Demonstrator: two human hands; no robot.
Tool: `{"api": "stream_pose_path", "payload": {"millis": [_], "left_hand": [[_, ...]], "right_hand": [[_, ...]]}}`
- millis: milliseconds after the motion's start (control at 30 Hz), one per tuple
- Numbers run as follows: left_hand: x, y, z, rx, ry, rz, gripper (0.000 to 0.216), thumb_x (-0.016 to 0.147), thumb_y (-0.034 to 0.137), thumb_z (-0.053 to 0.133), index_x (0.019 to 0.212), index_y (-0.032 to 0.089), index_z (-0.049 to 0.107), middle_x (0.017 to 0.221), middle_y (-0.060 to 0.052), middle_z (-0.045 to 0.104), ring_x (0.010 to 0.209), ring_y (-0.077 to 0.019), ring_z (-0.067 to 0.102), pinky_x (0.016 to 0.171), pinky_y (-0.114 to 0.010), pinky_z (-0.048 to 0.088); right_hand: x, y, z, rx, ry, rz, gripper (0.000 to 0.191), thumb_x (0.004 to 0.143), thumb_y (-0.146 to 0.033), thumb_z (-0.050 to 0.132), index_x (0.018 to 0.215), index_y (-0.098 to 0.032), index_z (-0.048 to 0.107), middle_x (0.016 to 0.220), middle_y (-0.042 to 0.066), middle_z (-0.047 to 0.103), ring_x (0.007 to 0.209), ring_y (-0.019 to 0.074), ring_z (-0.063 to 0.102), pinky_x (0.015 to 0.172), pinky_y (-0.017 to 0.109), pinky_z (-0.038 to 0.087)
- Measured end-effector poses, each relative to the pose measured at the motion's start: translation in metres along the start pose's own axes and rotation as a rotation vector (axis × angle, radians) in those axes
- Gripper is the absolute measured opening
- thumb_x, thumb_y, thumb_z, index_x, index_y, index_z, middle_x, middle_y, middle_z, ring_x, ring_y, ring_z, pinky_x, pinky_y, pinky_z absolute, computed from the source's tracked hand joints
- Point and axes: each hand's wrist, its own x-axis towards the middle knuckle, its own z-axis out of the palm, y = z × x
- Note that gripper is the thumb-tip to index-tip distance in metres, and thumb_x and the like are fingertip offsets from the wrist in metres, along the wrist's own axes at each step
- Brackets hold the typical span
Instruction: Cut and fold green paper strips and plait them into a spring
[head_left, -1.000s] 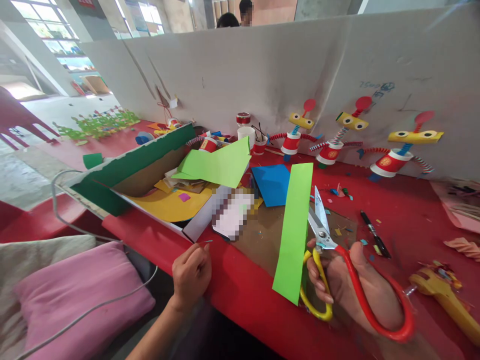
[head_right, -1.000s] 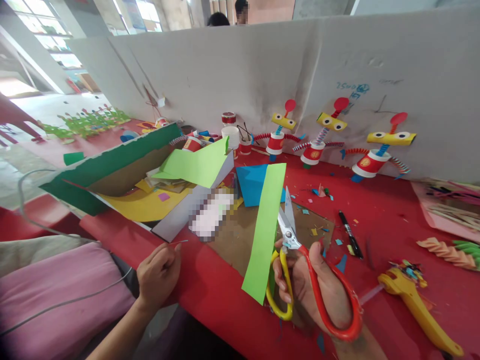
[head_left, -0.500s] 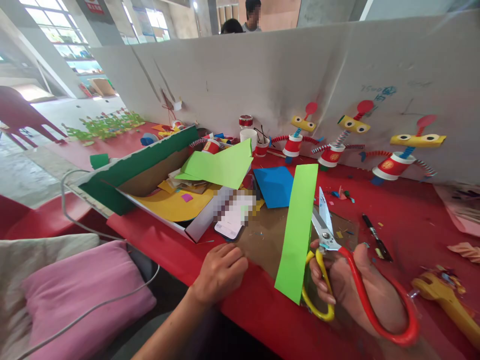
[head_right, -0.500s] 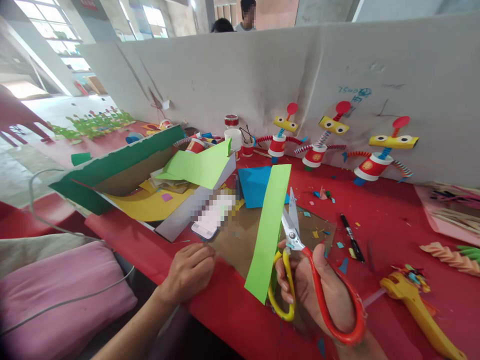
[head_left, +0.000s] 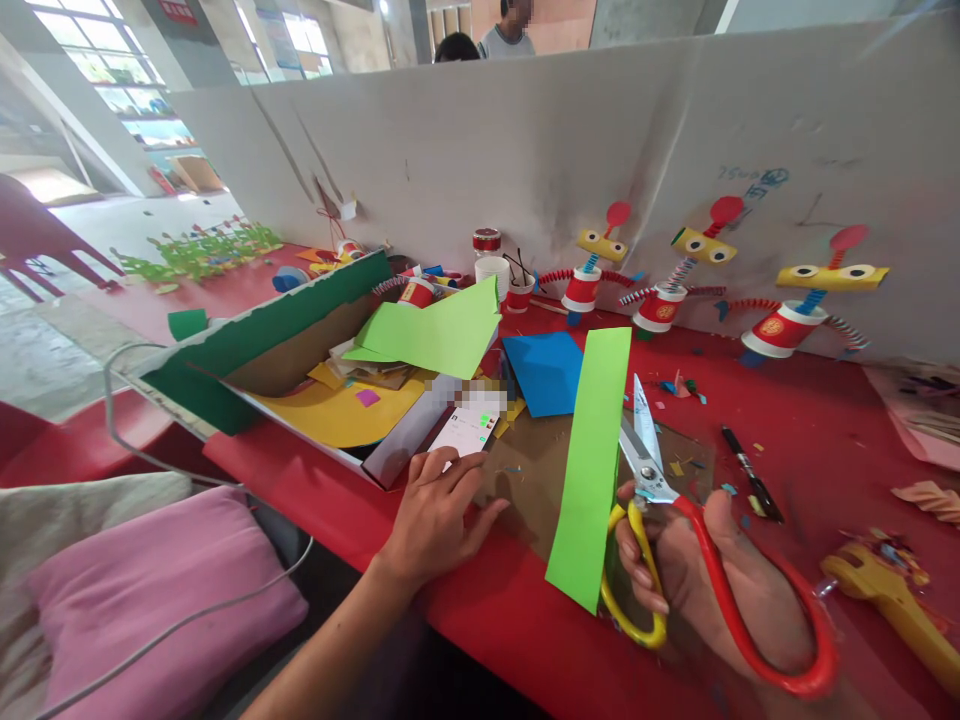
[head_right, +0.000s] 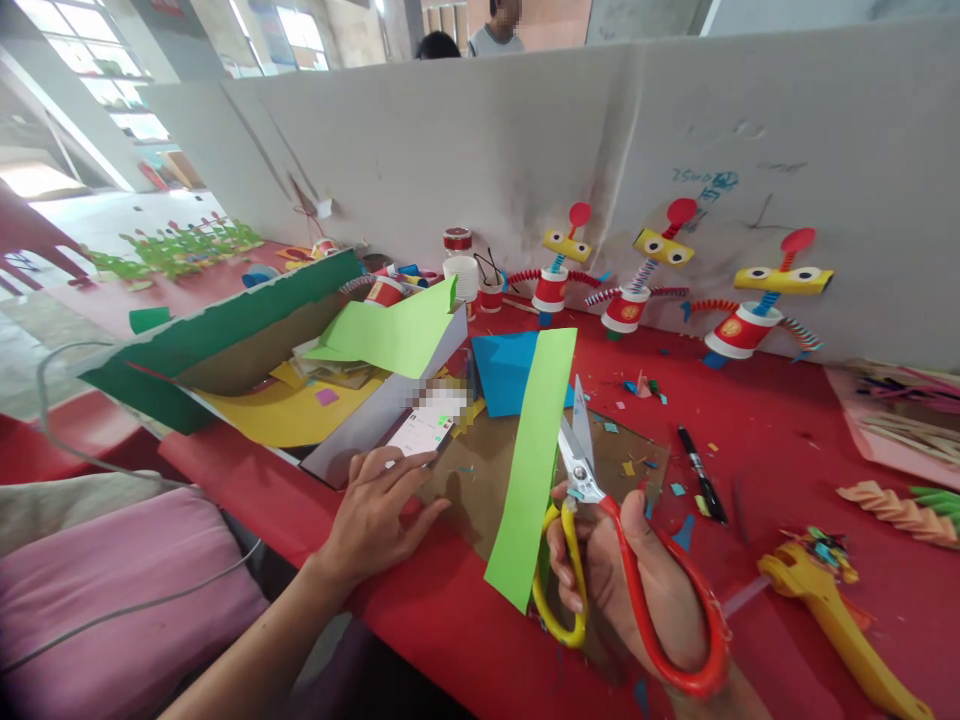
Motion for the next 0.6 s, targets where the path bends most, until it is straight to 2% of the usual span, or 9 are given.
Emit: {"api": "stream_pose_path", "payload": {"millis": [200,433,533,600], "left_hand": [[0.0044,-0.0060,0.0005,0.010,0.039,-0.011,0.015,0.079,0.033,0.055,0.077,0.019,0.058,0.100,-0.006,0.067,0.096,-0.0251,0.050,0.079,-0.039,0.033],[0.0033,-0.0050,0.0045,0.021,0.026,-0.051,0.014,0.080,0.033,0.053,0.076,0.020,0.056,0.096,-0.006,0.067,0.094,-0.0256,0.050,0.078,-0.040,0.032],[0.0036,-0.0067,0.0064,0.020,0.006,-0.084,0.016,0.081,0.035,0.052,0.082,0.019,0.056,0.098,-0.006,0.067,0.095,-0.0264,0.049,0.080,-0.040,0.033],[0.0038,-0.0083,0.0089,0.012,-0.021,-0.120,0.024,0.081,0.038,0.050,0.094,0.019,0.056,0.104,-0.008,0.065,0.098,-0.0275,0.049,0.081,-0.041,0.034]], "right_hand": [[0.0016,-0.0011,0.0016,-0.085,0.009,-0.012,0.060,0.076,-0.071,0.032,0.105,-0.024,0.055,0.075,0.007,0.054,0.061,0.0173,0.047,0.050,0.030,0.038],[0.0031,-0.0016,-0.0004,-0.150,0.009,-0.017,0.068,0.073,-0.075,0.025,0.102,-0.025,0.060,0.074,0.009,0.054,0.059,0.0191,0.048,0.048,0.032,0.038],[0.0031,-0.0008,-0.0013,-0.156,0.012,-0.020,0.068,0.074,-0.075,0.024,0.103,-0.025,0.060,0.073,0.009,0.055,0.059,0.0191,0.048,0.048,0.032,0.037],[0.0032,-0.0005,-0.0021,-0.159,0.012,-0.023,0.068,0.074,-0.074,0.023,0.103,-0.025,0.060,0.073,0.010,0.055,0.059,0.0190,0.048,0.048,0.032,0.037]]}}
